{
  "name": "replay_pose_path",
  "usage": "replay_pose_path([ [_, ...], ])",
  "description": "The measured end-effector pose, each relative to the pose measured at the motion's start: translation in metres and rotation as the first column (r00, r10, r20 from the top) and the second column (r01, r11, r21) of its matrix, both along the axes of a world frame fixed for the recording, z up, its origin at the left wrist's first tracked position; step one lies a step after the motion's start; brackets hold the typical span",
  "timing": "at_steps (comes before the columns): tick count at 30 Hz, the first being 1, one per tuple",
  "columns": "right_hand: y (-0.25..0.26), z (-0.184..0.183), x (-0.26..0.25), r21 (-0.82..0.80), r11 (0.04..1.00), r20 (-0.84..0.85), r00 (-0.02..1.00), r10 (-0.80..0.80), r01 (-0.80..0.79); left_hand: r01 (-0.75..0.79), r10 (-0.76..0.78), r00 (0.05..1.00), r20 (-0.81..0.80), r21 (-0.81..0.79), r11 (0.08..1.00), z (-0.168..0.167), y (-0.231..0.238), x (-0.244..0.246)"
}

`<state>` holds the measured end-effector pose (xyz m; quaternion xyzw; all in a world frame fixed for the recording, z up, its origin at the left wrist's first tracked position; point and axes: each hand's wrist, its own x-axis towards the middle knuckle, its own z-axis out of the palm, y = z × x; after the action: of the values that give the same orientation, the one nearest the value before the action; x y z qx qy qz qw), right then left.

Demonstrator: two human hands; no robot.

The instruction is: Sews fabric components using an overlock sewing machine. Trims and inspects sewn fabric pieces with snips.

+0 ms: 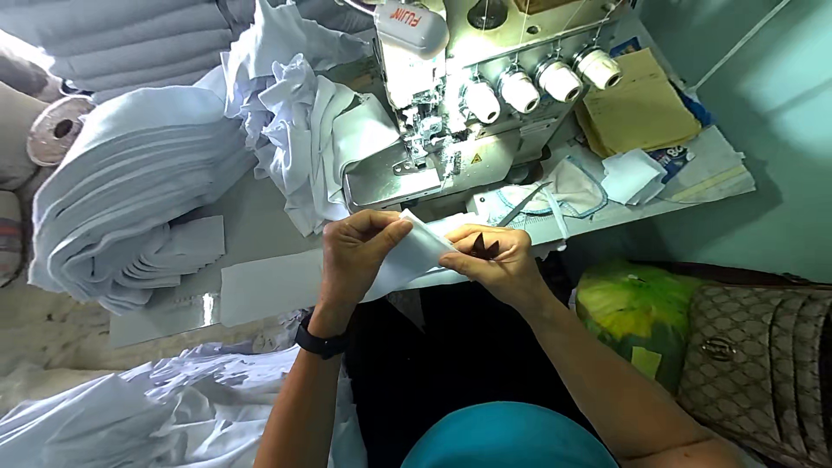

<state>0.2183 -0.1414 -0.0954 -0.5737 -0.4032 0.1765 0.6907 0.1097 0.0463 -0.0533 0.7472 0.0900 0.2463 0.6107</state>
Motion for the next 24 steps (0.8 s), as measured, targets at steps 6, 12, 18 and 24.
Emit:
replay_pose_path([
  [6, 0.000, 0.004, -0.003, -0.037, 0.998, -0.065, 0.997, -0.046, 0.043, -0.071, 0.075, 0.997, 0.031, -0.121, 0.990, -0.005, -0.005, -0.003],
  [12, 0.006, 0.003, -0.005, -0.061, 0.996, -0.114, 0.991, -0.064, 0.058, -0.186, 0.196, 0.981, 0.016, -0.248, 0.951, -0.013, -0.016, -0.005],
  [18, 0.029, 0.009, -0.013, -0.042, 0.992, -0.125, 0.984, -0.123, 0.119, -0.241, 0.263, 0.942, 0.210, -0.124, 0.962, -0.020, -0.012, 0.009],
  [24, 0.049, -0.003, -0.004, -0.048, 0.938, 0.069, 0.938, -0.341, 0.345, -0.048, -0.084, 0.979, 0.186, 0.609, 0.791, 0.006, 0.030, 0.052],
])
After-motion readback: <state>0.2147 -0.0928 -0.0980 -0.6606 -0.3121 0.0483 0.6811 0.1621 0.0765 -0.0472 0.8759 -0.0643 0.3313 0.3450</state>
